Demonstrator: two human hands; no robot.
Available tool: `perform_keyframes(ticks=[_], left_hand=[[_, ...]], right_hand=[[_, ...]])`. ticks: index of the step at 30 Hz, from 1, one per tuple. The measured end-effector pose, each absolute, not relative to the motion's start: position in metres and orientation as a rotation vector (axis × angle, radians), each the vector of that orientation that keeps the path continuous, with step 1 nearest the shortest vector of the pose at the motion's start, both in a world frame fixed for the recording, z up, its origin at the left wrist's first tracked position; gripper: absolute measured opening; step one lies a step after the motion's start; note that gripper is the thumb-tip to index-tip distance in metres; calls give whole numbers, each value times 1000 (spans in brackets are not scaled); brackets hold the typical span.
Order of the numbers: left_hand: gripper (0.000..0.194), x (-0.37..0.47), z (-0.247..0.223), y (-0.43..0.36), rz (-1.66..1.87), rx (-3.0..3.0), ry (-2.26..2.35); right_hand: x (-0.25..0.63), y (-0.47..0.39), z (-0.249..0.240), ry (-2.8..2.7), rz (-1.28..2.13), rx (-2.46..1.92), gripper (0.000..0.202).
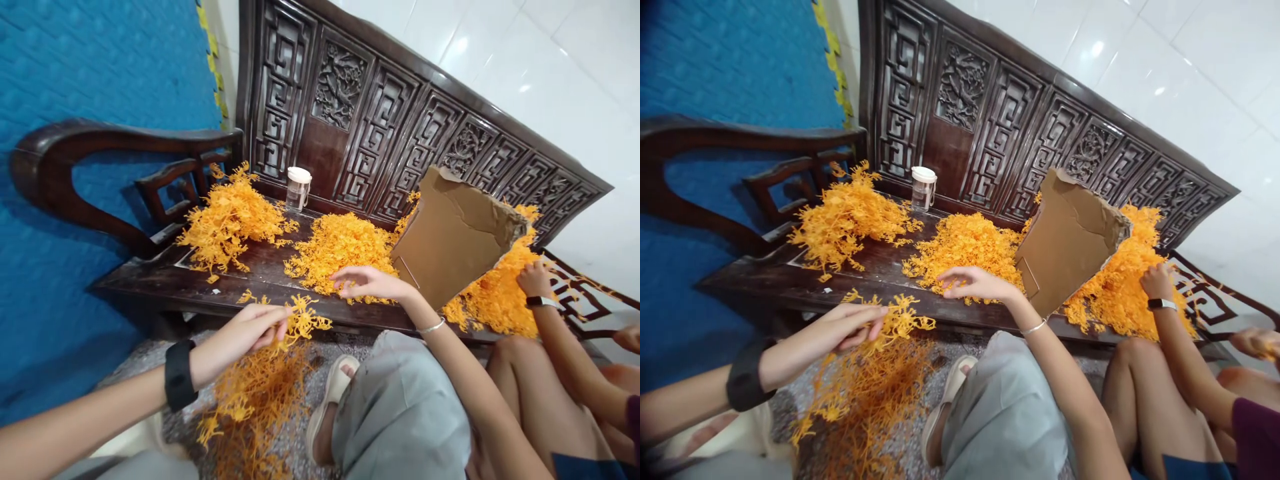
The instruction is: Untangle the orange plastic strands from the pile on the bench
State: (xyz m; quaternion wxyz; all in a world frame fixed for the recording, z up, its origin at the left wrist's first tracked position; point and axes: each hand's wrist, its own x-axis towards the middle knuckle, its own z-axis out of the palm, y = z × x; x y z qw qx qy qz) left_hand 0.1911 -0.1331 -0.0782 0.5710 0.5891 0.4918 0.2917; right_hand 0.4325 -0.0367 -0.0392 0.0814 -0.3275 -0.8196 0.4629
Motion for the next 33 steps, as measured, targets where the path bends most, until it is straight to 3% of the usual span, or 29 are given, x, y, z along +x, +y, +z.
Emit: perform_keyframes(ticks=[5,20,33], left_hand=[[43,192,-76,-134,681,1422,1127],[41,179,-60,-148,579,1748,1086],[34,170,-72,-156,531,1840,1152]], right_hand=[[403,-53,-34,-2546,1324,-845,49],[369,-58,-47,-2508,2030,-626,25],[367,-53,-82,-2427,1987,-749,27]])
